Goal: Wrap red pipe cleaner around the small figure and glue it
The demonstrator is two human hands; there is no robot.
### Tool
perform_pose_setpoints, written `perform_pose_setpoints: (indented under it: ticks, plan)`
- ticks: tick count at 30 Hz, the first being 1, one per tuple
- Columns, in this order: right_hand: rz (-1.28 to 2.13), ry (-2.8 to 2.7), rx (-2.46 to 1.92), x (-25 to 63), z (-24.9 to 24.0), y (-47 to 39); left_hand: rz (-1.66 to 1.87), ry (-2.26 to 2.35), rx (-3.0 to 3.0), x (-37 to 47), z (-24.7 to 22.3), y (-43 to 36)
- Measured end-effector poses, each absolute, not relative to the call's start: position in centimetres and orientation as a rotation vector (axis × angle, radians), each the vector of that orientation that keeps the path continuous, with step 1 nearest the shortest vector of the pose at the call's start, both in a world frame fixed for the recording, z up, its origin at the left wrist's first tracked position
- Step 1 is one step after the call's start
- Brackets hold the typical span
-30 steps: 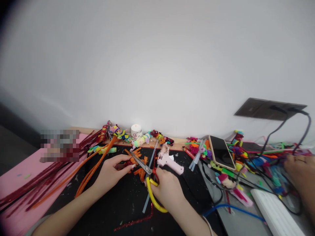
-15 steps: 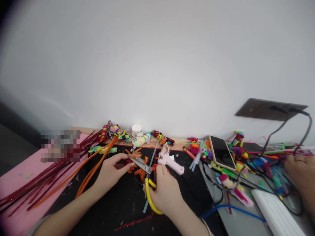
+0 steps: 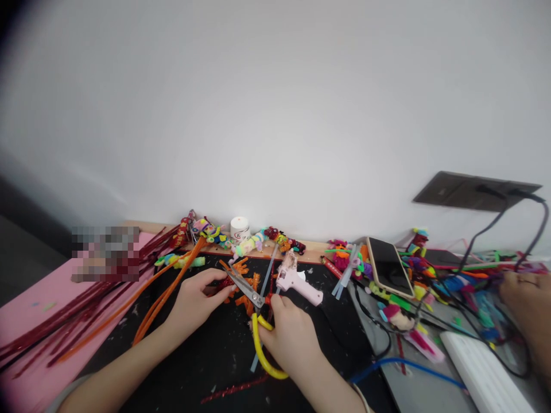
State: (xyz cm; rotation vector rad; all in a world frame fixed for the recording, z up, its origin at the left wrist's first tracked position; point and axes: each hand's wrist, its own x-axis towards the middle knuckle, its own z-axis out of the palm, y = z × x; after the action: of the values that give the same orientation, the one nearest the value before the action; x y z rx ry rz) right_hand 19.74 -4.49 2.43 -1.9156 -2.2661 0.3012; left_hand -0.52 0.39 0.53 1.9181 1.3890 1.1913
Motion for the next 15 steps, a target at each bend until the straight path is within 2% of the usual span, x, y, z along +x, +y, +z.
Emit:
perform_pose_setpoints:
  ticks: [15]
  plan:
    - [0.292,-2.145,-1.928,20.49,2.46,-3.78,1.21,1.373,1.689,-0.38,0.74,0.39]
